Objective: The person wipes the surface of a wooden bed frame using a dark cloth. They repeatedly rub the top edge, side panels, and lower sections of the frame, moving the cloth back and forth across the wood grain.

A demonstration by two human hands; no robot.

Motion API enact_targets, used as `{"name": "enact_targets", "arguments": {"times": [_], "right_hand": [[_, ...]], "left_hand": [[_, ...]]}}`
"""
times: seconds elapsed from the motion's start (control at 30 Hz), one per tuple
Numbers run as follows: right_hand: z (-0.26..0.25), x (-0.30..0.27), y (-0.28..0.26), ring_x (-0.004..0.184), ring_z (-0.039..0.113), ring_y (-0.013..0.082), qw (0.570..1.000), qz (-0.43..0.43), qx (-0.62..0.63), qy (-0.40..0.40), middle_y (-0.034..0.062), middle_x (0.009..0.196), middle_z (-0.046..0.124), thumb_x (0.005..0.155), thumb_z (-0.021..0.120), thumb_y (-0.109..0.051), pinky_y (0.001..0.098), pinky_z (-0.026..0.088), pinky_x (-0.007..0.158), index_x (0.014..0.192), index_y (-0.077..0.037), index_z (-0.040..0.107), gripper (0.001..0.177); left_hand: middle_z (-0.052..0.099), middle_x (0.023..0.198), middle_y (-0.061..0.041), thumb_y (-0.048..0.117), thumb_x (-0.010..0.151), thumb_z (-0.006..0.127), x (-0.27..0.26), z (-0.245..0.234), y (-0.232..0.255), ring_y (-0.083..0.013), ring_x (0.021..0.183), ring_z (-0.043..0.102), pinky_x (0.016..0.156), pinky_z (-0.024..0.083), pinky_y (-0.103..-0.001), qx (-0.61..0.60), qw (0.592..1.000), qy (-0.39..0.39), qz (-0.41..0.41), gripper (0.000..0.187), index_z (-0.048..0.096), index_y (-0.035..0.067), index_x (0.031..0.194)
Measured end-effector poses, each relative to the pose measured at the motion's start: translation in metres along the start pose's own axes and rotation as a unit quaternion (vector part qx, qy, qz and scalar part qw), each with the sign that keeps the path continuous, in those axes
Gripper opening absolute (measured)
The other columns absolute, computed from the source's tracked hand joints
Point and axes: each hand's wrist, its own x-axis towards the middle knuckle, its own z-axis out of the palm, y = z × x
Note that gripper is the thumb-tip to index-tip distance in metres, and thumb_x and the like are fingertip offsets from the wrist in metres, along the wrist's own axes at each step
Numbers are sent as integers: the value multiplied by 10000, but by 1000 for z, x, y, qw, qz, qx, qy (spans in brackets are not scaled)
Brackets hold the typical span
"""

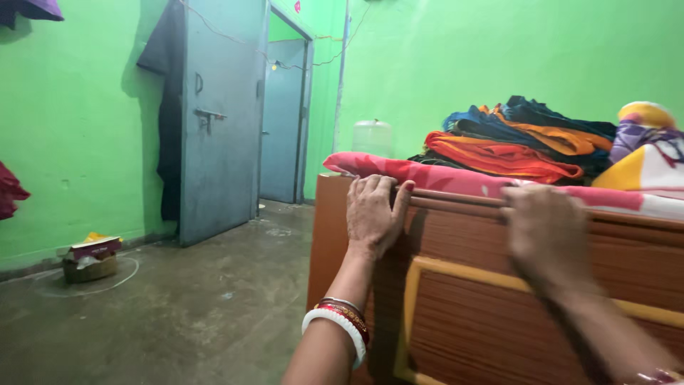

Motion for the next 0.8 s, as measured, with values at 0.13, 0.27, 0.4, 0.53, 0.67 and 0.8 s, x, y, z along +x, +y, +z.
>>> {"name": "enact_targets", "arguments": {"times": [0.13, 0.27, 0.4, 0.53, 0.67, 0.8], "right_hand": [[-14, -36, 53, 1066, 536, 279, 995, 40, -95, 12, 71, 1105, 547, 1083, 606, -284, 457, 381, 963, 1223, -137, 609, 204], [1, -36, 42, 1093, 525, 283, 994, 47, -90, 41, 85, 1132, 536, 1133, 593, -255, 465, 368, 1009, 1215, -117, 587, 161], [19, -3, -17, 1134, 524, 319, 999, 38, -1, 33, 108, 1169, 554, 1078, 586, -218, 516, 369, 1007, 1257, -101, 609, 216], [42, 35, -82, 1072, 528, 318, 999, 25, 20, 39, 114, 1111, 552, 1002, 596, -228, 534, 379, 1010, 1180, -79, 613, 233], [65, 56, -115, 1079, 530, 333, 998, 10, 49, 43, 126, 1105, 543, 970, 556, -178, 479, 401, 985, 1228, -79, 616, 283], [67, 55, -115, 1057, 533, 336, 996, -17, 66, 53, 132, 1093, 536, 969, 529, -169, 477, 414, 946, 1269, -61, 622, 332]], "left_hand": [[691, 1121, -131, 516, 1011, 486, -1, 3, 4, -328, 1199, 580, 1186, 293, -501, -8, 1000, 12, -14, 523, 713, 45, 1039], [682, 1131, -143, 533, 1003, 500, -3, 6, 2, -334, 1206, 575, 1183, 293, -505, -3, 1000, 27, -12, 533, 705, 41, 1015], [664, 1153, -158, 533, 1018, 494, -4, 9, 0, -345, 1225, 561, 1201, 268, -521, -3, 999, 34, -2, 545, 697, 29, 1062], [660, 1184, -154, 541, 1012, 482, -7, 12, -5, -338, 1246, 557, 1221, 264, -519, -16, 999, 29, -4, 554, 689, 35, 1095], [655, 1219, -155, 542, 1017, 472, -8, 13, -10, -338, 1273, 551, 1232, 253, -522, -18, 999, 41, 22, 559, 677, 38, 1145], [658, 1206, -154, 582, 988, 481, -8, 9, -6, -341, 1270, 549, 1221, 256, -524, -3, 1000, 11, 7, 593, 682, 44, 1136]]}}
